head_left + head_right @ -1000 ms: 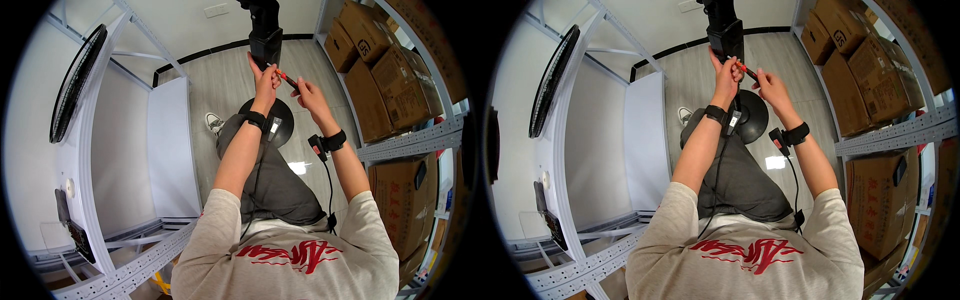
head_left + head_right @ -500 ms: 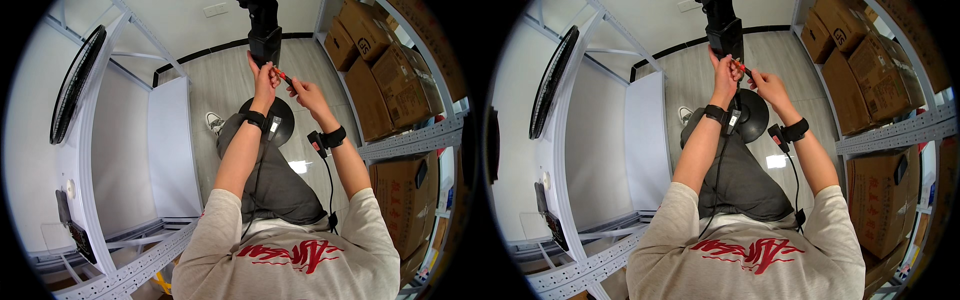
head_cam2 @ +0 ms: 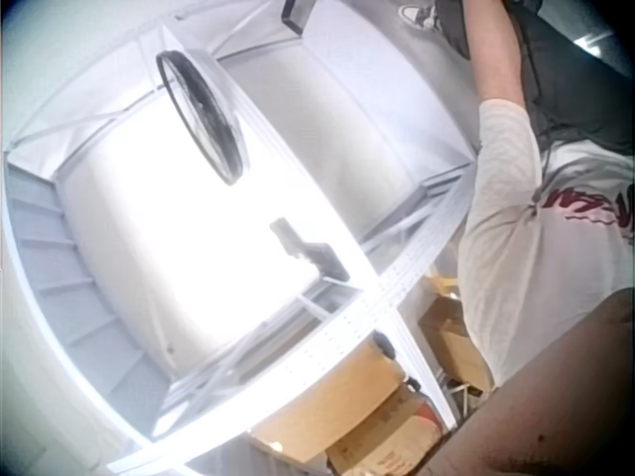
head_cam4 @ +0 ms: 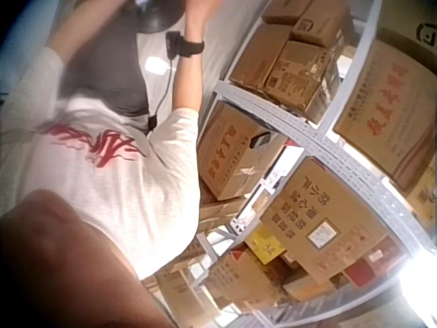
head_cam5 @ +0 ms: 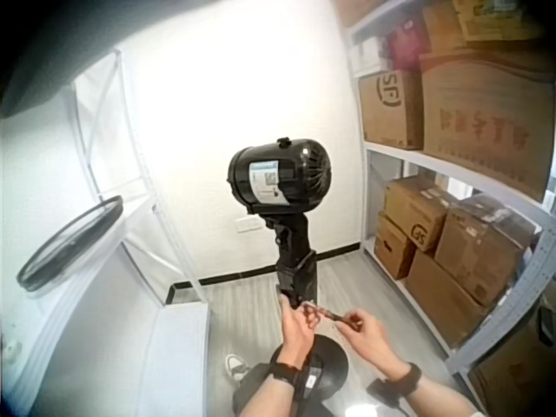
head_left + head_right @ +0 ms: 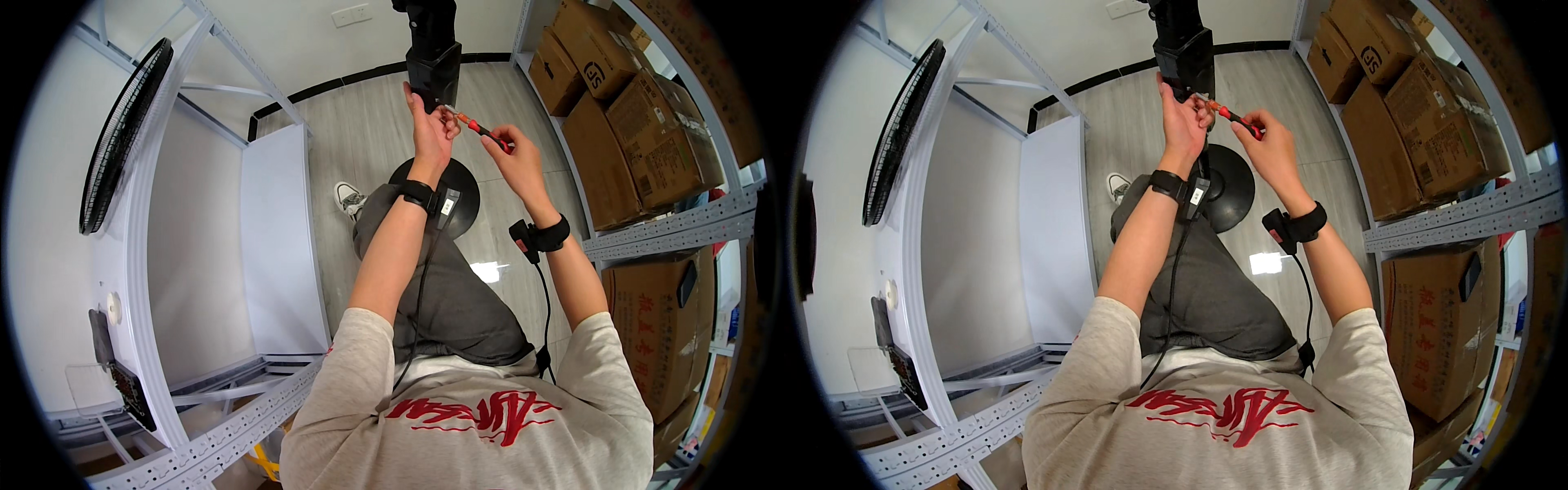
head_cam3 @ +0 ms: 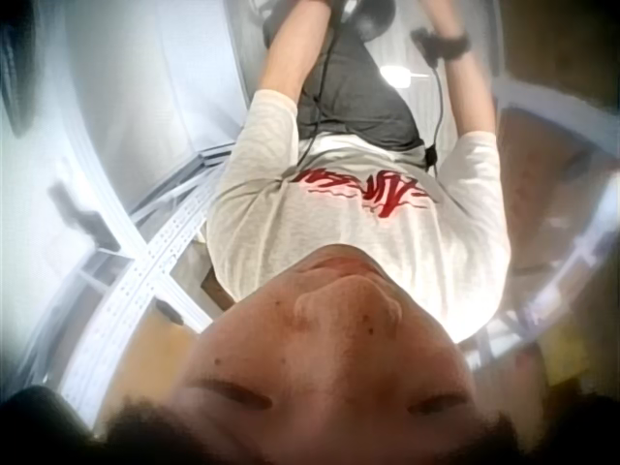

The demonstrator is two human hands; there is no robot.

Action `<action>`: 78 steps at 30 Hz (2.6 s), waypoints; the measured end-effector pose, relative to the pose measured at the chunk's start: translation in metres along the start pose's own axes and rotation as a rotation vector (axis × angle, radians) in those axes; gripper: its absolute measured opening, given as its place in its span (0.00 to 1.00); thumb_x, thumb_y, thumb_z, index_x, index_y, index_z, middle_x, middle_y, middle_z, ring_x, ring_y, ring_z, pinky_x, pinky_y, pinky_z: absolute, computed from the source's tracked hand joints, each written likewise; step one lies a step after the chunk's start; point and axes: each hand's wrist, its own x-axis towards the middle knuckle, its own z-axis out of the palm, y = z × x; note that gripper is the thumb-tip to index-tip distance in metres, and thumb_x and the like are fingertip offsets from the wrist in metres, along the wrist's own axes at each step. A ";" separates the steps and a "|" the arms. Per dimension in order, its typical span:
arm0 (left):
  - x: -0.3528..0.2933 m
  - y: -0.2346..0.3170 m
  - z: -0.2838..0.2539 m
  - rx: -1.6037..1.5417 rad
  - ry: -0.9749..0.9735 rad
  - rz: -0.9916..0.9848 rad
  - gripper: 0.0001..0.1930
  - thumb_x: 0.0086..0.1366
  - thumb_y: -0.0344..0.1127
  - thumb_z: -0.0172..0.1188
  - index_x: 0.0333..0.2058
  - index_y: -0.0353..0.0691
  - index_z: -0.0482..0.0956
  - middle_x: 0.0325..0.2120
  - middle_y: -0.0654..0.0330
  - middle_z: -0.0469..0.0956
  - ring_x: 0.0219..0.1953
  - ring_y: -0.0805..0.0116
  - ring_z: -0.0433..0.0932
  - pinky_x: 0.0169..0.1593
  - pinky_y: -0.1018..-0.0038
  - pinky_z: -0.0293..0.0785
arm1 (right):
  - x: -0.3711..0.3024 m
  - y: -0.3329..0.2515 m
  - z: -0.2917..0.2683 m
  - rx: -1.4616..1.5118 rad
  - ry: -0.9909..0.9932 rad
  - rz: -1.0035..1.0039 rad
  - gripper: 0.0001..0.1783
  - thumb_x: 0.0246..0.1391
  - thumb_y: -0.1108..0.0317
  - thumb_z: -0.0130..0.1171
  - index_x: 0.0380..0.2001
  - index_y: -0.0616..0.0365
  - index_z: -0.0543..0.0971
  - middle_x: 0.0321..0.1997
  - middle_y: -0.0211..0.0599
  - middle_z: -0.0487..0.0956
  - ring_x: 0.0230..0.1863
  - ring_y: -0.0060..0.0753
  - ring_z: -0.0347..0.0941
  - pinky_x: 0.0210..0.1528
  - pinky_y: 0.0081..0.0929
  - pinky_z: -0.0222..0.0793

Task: The person assembles a standing fan by attaching the motor housing to the base and tightening screws with a screwdriver. The person secures the fan head to the stand and adjusts the connection points.

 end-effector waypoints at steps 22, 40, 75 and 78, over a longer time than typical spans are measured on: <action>-0.001 0.000 -0.009 0.051 -0.046 0.020 0.41 0.71 0.24 0.44 0.69 0.75 0.34 0.34 0.51 0.74 0.25 0.75 0.64 0.27 0.79 0.60 | -0.009 -0.015 -0.035 -0.131 -0.032 -0.033 0.15 0.51 0.60 0.67 0.34 0.61 0.80 0.23 0.38 0.77 0.25 0.31 0.72 0.31 0.28 0.67; -0.005 0.006 0.003 0.001 0.008 0.014 0.44 0.64 0.20 0.40 0.69 0.74 0.34 0.36 0.48 0.76 0.23 0.76 0.61 0.26 0.80 0.59 | 0.046 0.025 -0.035 0.178 -0.048 0.181 0.17 0.53 0.57 0.67 0.35 0.61 0.80 0.21 0.22 0.70 0.22 0.15 0.63 0.24 0.18 0.58; -0.008 0.007 0.004 0.016 0.016 -0.014 0.36 0.71 0.26 0.40 0.69 0.71 0.39 0.27 0.59 0.70 0.20 0.78 0.58 0.23 0.81 0.56 | 0.082 0.034 -0.019 0.044 -0.120 0.025 0.20 0.55 0.50 0.63 0.39 0.56 0.82 0.20 0.26 0.78 0.18 0.13 0.65 0.21 0.17 0.58; -0.008 0.007 0.003 0.026 0.024 -0.016 0.36 0.70 0.25 0.41 0.68 0.72 0.41 0.27 0.60 0.68 0.21 0.77 0.58 0.24 0.81 0.56 | 0.085 0.026 -0.023 0.018 -0.191 0.104 0.21 0.56 0.49 0.62 0.38 0.57 0.82 0.19 0.26 0.77 0.19 0.14 0.66 0.21 0.19 0.58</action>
